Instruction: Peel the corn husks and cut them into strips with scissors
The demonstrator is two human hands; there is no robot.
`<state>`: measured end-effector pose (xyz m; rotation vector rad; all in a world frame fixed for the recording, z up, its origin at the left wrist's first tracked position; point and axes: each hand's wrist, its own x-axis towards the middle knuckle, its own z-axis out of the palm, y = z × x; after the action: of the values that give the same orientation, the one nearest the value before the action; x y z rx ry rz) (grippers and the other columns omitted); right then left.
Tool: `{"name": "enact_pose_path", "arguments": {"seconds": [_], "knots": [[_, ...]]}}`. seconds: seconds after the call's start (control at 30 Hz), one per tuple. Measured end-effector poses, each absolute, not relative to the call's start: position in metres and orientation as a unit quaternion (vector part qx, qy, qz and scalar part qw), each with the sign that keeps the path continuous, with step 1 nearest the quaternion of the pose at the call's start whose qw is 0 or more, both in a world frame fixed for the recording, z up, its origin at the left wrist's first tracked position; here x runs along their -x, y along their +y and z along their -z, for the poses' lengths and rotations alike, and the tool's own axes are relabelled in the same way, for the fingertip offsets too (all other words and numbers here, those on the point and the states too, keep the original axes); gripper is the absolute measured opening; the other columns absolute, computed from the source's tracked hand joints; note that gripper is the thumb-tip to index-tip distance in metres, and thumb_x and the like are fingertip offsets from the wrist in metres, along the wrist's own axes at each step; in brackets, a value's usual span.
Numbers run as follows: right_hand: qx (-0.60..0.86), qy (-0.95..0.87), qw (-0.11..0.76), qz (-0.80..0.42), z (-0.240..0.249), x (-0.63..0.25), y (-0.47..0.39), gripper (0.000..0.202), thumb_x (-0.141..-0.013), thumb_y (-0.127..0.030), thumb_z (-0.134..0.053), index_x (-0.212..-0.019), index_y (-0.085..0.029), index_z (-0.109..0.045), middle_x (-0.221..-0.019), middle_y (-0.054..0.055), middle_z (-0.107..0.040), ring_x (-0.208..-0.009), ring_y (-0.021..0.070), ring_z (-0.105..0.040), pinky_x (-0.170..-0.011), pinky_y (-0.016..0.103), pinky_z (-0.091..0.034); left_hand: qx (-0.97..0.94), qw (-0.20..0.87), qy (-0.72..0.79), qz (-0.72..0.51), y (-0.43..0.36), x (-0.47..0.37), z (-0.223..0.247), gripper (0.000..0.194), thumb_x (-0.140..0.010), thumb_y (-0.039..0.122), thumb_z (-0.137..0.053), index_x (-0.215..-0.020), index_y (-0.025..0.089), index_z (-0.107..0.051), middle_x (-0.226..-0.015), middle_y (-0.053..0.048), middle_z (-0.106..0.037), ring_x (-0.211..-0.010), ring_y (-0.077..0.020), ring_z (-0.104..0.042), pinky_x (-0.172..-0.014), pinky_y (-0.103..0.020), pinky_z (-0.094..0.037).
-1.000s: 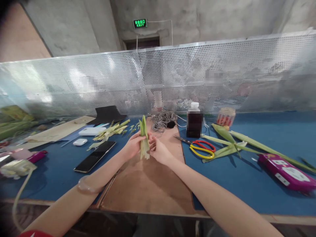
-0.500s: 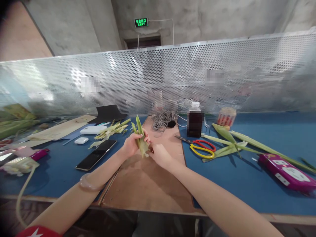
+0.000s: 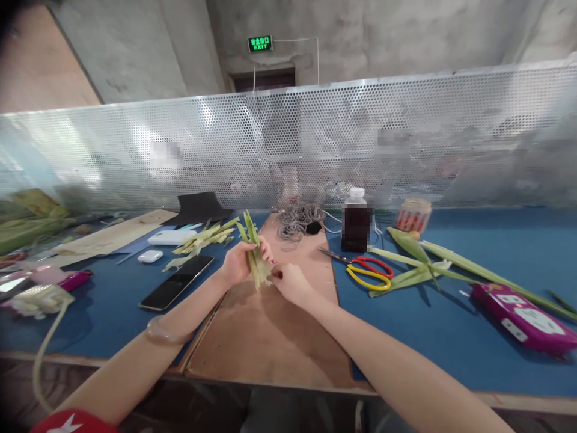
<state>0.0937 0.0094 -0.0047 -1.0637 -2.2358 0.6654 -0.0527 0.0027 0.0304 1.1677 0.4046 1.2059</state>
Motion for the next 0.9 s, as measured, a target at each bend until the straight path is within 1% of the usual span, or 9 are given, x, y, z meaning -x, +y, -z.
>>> {"name": "enact_pose_path", "arguments": {"seconds": [0.1, 0.23, 0.37, 0.57, 0.73, 0.9], "knots": [[0.403, -0.831, 0.290, -0.250, 0.003, -0.094, 0.009, 0.016, -0.073, -0.015, -0.048, -0.061, -0.013, -0.058, -0.059, 0.001, -0.058, -0.055, 0.0114, -0.049, -0.051, 0.021, -0.031, -0.518, 0.645, 0.190, -0.529, 0.003, 0.053, -0.030, 0.017, -0.073, 0.023, -0.041, -0.065, 0.014, -0.054, -0.056, -0.003, -0.052, -0.056, -0.0156, -0.052, -0.069, -0.033, -0.043], [0.404, -0.829, 0.291, -0.254, 0.002, -0.094, 0.008, 0.015, -0.074, -0.018, -0.049, -0.062, -0.013, -0.057, -0.058, 0.000, -0.057, -0.054, 0.0111, -0.049, -0.052, 0.021, -0.033, -0.514, 0.643, 0.209, -0.528, 0.006, 0.053, -0.027, 0.023, -0.077, 0.032, -0.044, -0.074, 0.013, -0.056, -0.062, -0.004, -0.057, -0.064, -0.0179, -0.057, -0.071, -0.033, -0.043], [0.404, -0.829, 0.291, -0.256, 0.002, -0.094, 0.009, 0.016, -0.073, -0.018, -0.049, -0.059, -0.014, -0.054, -0.057, 0.000, -0.055, -0.054, 0.0111, -0.048, -0.053, 0.021, -0.033, -0.497, 0.638, 0.216, -0.547, 0.009, 0.053, -0.024, 0.030, -0.080, 0.042, -0.044, -0.078, 0.014, -0.055, -0.065, -0.004, -0.058, -0.067, -0.0189, -0.059, -0.073, -0.035, -0.045], [0.414, -0.825, 0.289, -0.254, 0.000, -0.094, 0.007, 0.017, -0.073, -0.017, -0.048, -0.056, -0.015, -0.052, -0.052, -0.002, -0.051, -0.051, 0.0103, -0.044, -0.051, 0.021, -0.031, -0.471, 0.630, 0.210, -0.581, 0.012, 0.052, -0.024, 0.023, -0.080, 0.037, -0.047, -0.076, 0.016, -0.054, -0.065, -0.001, -0.057, -0.062, -0.0152, -0.058, -0.071, -0.034, -0.047], [0.413, -0.826, 0.289, -0.252, -0.001, -0.094, 0.006, 0.018, -0.073, -0.017, -0.048, -0.055, -0.015, -0.051, -0.051, -0.002, -0.050, -0.050, 0.0099, -0.042, -0.051, 0.021, -0.030, -0.458, 0.635, 0.209, -0.585, 0.013, 0.052, -0.023, 0.024, -0.082, 0.037, -0.044, -0.075, 0.016, -0.053, -0.062, -0.001, -0.056, -0.059, -0.0144, -0.057, -0.069, -0.034, -0.048], [0.411, -0.828, 0.288, -0.251, -0.001, -0.094, 0.006, 0.018, -0.073, -0.017, -0.048, -0.056, -0.014, -0.053, -0.053, 0.000, -0.052, -0.051, 0.0109, -0.044, -0.051, 0.021, -0.031, -0.423, 0.650, 0.222, -0.590, 0.014, 0.052, -0.023, 0.027, -0.084, 0.036, -0.040, -0.076, 0.015, -0.055, -0.061, -0.001, -0.056, -0.058, -0.0142, -0.057, -0.069, -0.035, -0.049]]}}
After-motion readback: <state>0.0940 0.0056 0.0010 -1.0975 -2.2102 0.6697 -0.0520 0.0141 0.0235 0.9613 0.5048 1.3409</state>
